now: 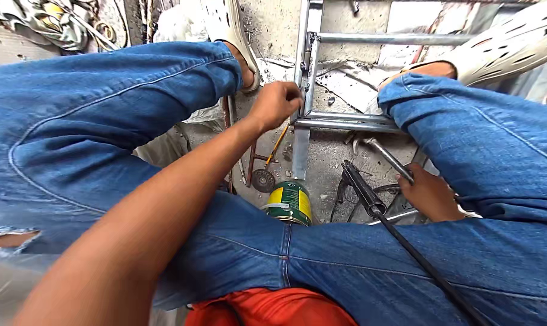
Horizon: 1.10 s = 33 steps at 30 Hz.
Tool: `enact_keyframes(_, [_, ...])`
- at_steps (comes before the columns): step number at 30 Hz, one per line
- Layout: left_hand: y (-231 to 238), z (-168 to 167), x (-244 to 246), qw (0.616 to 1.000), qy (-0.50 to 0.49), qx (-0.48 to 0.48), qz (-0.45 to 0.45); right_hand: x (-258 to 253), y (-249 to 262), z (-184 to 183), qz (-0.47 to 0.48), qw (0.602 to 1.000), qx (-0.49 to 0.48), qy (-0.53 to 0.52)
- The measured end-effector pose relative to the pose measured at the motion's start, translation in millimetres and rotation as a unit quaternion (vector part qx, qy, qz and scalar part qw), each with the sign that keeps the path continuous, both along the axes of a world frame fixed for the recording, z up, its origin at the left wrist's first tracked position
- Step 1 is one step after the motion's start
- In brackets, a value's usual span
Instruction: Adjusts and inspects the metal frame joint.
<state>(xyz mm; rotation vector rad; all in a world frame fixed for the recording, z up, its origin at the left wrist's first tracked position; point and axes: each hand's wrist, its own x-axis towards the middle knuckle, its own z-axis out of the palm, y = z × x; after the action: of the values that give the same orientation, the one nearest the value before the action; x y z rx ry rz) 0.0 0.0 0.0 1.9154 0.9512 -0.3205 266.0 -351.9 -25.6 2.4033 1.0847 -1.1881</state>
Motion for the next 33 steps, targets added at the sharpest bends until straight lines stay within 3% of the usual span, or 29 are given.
enact_keyframes(5, [3,-39,2,0.984,-0.058,0.007,0.170,4,8,45,-0.040,0.996,-0.033,0.074])
enact_keyframes(8, [-14,-53,6,0.976,-0.077,0.053,0.198,7,-3,62,-0.022,0.990,0.027,0.134])
enact_keyframes(11, [-23,-53,6,0.974,-0.075,0.132,0.166,-27,47,116,-0.077,0.987,-0.056,0.127])
enact_keyframes(14, [-27,-55,1,0.973,-0.088,0.175,0.122,-16,11,86,-0.060,0.978,0.120,0.159])
enact_keyframes(17, [-26,-59,2,0.968,-0.112,0.203,0.094,-22,23,78,-0.098,0.958,0.189,0.193])
enact_keyframes(21, [-31,-67,2,0.966,-0.139,0.197,0.090,-31,42,47,-0.106,0.875,0.378,0.283])
enact_keyframes(23, [-32,-70,2,0.964,-0.144,0.195,0.112,-37,60,39,-0.080,0.870,0.394,0.285])
enact_keyframes(27, [-34,-75,2,0.964,-0.128,0.193,0.133,-56,92,22,-0.021,0.916,0.362,0.170])
enact_keyframes(33, [-33,-75,2,0.967,-0.109,0.184,0.141,-71,113,0,0.027,0.919,0.366,0.143])
